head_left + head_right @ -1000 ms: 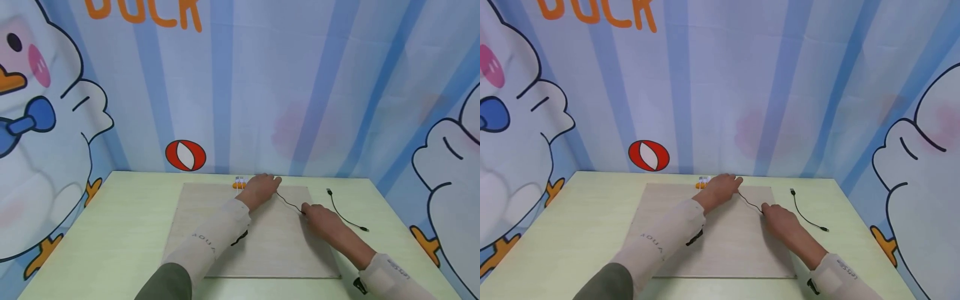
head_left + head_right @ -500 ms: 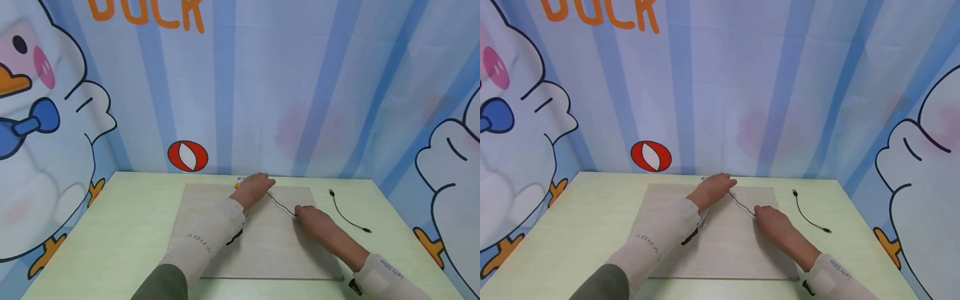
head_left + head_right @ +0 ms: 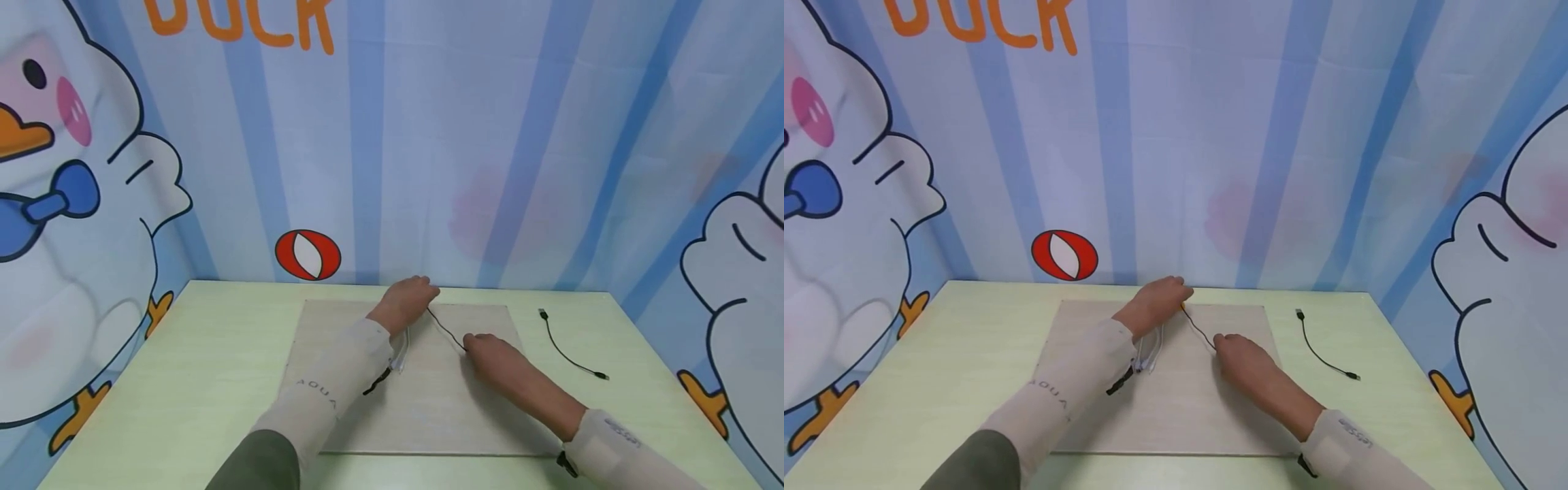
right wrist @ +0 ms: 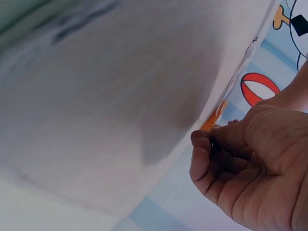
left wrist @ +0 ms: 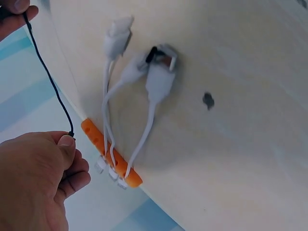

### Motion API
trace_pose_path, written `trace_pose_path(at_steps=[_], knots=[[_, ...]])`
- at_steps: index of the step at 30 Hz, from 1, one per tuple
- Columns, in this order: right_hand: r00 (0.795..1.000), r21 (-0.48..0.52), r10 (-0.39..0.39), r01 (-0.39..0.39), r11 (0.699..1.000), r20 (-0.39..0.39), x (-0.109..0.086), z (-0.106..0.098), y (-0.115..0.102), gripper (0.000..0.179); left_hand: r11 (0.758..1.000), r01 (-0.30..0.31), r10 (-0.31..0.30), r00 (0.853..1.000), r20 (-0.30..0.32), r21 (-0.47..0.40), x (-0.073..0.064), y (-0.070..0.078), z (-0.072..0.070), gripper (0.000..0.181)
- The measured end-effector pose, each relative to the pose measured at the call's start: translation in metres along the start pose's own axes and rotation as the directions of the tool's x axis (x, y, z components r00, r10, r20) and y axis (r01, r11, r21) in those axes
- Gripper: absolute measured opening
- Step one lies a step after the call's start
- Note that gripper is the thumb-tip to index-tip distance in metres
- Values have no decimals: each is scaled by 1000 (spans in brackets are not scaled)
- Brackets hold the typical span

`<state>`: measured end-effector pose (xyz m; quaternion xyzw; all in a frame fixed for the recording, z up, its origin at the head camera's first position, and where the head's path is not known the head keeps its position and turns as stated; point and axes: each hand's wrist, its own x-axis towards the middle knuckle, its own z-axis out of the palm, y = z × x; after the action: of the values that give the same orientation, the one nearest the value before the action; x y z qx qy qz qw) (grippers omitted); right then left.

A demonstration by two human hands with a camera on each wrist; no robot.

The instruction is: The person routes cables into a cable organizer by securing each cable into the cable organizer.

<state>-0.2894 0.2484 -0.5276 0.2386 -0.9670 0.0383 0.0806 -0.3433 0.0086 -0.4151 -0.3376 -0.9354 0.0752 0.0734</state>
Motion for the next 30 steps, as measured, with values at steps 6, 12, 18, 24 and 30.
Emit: trace_pose_path(at_steps=[6, 12, 18, 24, 30], knots=[[1000, 5, -30, 30, 1000, 7, 4, -11, -22, 10, 1000, 26, -26, 1000, 14, 16, -1, -6, -4, 24], [997, -16, -81, 81, 997, -10, 10, -5, -31, 13, 999, 45, -45, 999, 30, -15, -1, -8, -8, 20], [988, -83, -141, 136, 987, -59, 16, 7, -36, 12, 997, 58, -56, 998, 24, -50, 0, -10, -11, 18], [968, -15, -210, 210, 978, -136, 6, -16, -58, 15, 996, 66, -63, 996, 58, -64, 6, -15, -11, 18], [970, -63, -220, 214, 975, -108, 15, 8, -57, 23, 998, 48, -44, 996, 72, -47, 7, -15, -12, 18]])
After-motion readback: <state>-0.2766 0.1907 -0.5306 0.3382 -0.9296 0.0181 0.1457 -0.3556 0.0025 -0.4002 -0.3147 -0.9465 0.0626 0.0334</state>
